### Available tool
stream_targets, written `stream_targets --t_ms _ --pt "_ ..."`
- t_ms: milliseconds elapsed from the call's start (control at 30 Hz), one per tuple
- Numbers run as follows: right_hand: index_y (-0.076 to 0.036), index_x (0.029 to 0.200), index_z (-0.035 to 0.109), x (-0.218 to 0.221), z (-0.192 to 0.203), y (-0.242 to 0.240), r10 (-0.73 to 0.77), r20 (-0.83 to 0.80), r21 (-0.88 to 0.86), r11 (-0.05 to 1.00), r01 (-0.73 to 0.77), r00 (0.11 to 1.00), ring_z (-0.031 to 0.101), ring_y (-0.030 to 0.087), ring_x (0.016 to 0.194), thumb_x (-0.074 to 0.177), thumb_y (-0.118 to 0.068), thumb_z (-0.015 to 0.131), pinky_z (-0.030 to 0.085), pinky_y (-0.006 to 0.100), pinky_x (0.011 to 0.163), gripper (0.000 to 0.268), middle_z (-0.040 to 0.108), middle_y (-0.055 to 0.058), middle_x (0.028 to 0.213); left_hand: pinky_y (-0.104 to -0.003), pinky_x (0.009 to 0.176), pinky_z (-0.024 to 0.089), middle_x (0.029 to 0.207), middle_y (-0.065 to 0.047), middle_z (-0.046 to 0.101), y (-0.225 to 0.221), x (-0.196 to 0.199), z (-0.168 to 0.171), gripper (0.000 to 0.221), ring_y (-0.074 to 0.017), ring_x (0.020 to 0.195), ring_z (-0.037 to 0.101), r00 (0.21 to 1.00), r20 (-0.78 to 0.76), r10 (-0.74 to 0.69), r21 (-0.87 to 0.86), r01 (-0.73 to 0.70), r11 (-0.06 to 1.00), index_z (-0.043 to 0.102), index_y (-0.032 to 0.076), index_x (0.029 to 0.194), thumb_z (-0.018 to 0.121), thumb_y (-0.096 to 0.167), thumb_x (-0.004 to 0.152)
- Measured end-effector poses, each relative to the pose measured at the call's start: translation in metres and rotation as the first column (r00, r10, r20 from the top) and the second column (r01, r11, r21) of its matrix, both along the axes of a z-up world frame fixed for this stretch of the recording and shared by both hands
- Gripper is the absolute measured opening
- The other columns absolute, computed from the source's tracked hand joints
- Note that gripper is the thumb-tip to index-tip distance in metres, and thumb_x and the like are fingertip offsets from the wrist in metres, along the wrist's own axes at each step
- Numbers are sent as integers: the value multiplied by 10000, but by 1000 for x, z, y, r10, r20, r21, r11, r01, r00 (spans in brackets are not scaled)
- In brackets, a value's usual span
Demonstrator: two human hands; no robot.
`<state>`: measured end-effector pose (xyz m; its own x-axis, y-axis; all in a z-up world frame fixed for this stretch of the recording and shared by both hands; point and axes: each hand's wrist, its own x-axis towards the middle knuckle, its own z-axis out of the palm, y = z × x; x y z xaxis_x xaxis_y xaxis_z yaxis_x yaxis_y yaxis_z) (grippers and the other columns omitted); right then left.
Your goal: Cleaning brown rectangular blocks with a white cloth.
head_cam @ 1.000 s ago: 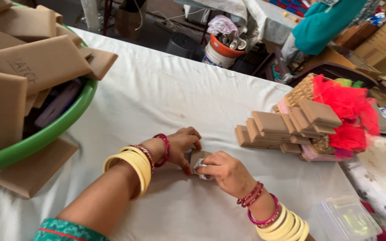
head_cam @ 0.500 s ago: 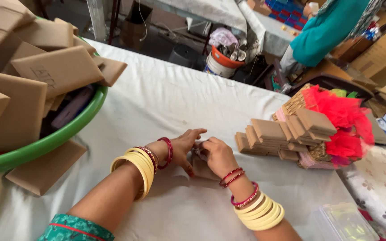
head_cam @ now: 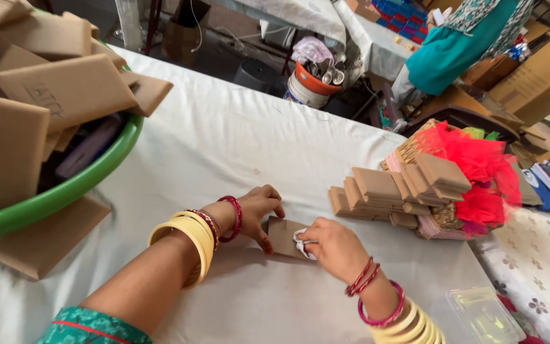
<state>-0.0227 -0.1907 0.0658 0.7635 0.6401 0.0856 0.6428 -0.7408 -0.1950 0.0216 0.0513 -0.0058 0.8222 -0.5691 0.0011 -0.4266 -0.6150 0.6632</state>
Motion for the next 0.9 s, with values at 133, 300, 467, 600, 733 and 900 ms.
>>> stream_targets --t_ms 133,300,467,600,733,900 --pt "-146 930 795 -4 -6 14 -8 110 -76 997 17 994 665 321 880 797 -81 708 536 436 767 171 667 103 849 -378 1180 366 1487 -91 418 0 5 -13 795 -308 1430 339 998 64 -5 -24 7 1000 695 147 1209 969 437 521" --pt "-132 912 809 28 -11 12 -44 52 -73 996 48 998 683 349 824 812 -71 705 551 443 746 157 689 129 868 -384 1159 368 1498 -82 399 1 2 0 817 -301 1443 309 999 18 -28 33 28 999 670 133 1225 964 461 537" --pt "-95 943 798 65 -23 5 -137 -108 29 990 141 985 718 278 820 811 -88 751 565 386 764 141 740 116 890 -397 1160 362 1498 -76 402 2 -1 4 813 -301 1447 308 1000 -5 -30 29 30 999 675 136 1236 956 461 546" --pt "-36 1090 771 120 -78 -47 3 -574 447 839 310 819 689 143 862 918 -26 679 568 309 784 196 760 57 959 -394 1164 364 1511 -84 397 4 3 0 819 -312 1443 318 998 39 -45 16 44 999 679 134 1257 949 460 556" --pt "-41 1191 689 120 -67 -66 342 -711 701 405 587 614 691 113 944 981 -45 573 580 272 836 241 731 21 1082 -371 1159 381 1515 -67 397 5 3 2 879 -284 1453 323 1000 0 -23 -8 23 1000 654 114 1279 970 446 530" --pt "-35 1191 695 97 -46 -42 604 -621 741 245 626 499 675 141 1014 995 -14 559 566 297 905 240 704 49 1129 -373 1169 373 1498 -59 417 3 0 1 924 -285 1448 340 1000 4 -5 -12 5 1000 602 109 1316 972 410 524"
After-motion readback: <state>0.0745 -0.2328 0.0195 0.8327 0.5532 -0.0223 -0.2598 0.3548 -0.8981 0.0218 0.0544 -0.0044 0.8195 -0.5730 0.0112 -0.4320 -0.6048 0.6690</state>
